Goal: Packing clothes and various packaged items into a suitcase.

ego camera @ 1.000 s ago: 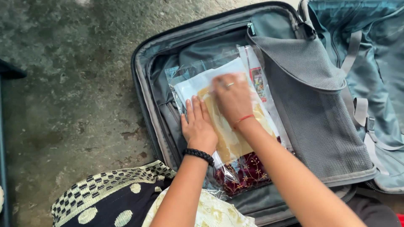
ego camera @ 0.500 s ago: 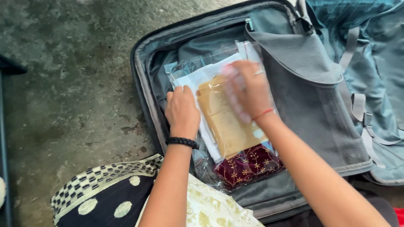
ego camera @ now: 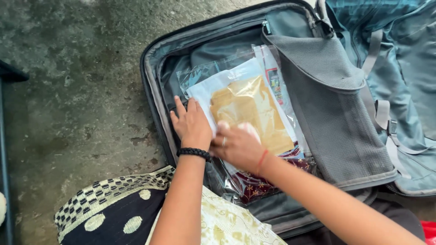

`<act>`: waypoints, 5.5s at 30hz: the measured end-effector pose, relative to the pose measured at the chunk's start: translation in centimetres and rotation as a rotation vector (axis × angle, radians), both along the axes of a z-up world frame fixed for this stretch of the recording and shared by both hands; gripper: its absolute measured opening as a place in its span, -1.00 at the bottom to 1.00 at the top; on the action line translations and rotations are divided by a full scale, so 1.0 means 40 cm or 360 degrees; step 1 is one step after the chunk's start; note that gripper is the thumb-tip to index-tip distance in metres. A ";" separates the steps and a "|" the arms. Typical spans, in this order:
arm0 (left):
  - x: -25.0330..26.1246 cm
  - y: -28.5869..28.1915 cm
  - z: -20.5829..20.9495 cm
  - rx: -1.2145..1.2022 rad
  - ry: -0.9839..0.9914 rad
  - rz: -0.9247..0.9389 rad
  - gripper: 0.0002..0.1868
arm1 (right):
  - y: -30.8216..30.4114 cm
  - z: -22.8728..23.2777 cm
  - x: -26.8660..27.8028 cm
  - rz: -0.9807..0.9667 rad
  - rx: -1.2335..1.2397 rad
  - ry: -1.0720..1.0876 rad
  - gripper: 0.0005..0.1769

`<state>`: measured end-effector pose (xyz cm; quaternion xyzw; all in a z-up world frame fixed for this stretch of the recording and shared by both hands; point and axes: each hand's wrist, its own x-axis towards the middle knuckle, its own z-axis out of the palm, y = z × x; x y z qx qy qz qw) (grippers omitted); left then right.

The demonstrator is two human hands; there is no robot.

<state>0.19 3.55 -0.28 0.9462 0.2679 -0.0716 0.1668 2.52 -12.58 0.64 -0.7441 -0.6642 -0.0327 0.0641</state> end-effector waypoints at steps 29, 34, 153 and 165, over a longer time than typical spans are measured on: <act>0.023 -0.203 -0.093 -0.0129 -0.0927 -0.0476 -0.32 | -0.061 -0.016 0.214 -0.1224 0.0664 -0.0052 -0.54; 0.027 -0.204 -0.083 -0.0158 -0.0870 -0.0456 -0.30 | -0.038 -0.011 0.242 -0.1335 0.0633 -0.0213 -0.54; 0.004 -0.274 -0.089 -0.0207 -0.0861 -0.0297 -0.34 | -0.331 0.019 -0.087 -0.1318 0.0012 -0.0398 -0.44; 0.058 -0.209 -0.014 -0.0850 -0.1002 0.0166 -0.50 | -0.209 0.306 -0.022 -0.1345 0.0337 -0.0206 -0.48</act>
